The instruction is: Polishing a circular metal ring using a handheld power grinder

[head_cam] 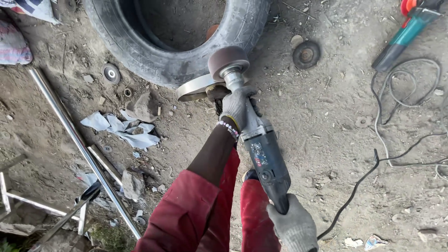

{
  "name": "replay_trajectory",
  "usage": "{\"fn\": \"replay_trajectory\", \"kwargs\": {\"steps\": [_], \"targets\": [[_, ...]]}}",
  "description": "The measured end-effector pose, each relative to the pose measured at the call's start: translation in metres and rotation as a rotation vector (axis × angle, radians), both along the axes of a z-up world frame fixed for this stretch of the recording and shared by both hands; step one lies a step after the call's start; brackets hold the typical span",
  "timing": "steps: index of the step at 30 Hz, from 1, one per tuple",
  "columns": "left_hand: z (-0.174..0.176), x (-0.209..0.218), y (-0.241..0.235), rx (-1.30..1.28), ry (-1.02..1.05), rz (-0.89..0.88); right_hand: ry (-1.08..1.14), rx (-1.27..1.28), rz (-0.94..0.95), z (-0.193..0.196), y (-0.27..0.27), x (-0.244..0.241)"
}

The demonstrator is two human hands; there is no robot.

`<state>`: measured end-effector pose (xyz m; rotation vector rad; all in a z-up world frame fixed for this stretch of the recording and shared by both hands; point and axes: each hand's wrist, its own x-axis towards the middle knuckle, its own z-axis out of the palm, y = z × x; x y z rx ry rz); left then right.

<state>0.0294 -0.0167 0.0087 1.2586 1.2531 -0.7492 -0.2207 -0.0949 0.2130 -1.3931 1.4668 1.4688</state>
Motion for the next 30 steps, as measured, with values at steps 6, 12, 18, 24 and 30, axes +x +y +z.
{"fn": "replay_trajectory", "kwargs": {"steps": [6, 12, 18, 24, 30], "targets": [[0.029, 0.008, 0.036, 0.091, 0.027, -0.108, -0.036, 0.047, 0.256, -0.039, 0.017, -0.041], [0.052, 0.02, 0.099, 0.134, -0.056, -0.078, -0.084, 0.156, 0.333, -0.037, 0.044, -0.023], [0.03, 0.015, 0.122, 0.107, -0.06, 0.136, -0.029, 0.222, 0.358, -0.041, 0.053, -0.011], [0.016, 0.001, 0.065, 0.109, -0.088, 0.046, 0.046, 0.176, 0.287, -0.041, 0.027, -0.028], [0.008, -0.005, 0.022, -0.024, -0.053, 0.018, 0.022, 0.034, 0.199, -0.061, 0.02, -0.056]]}}
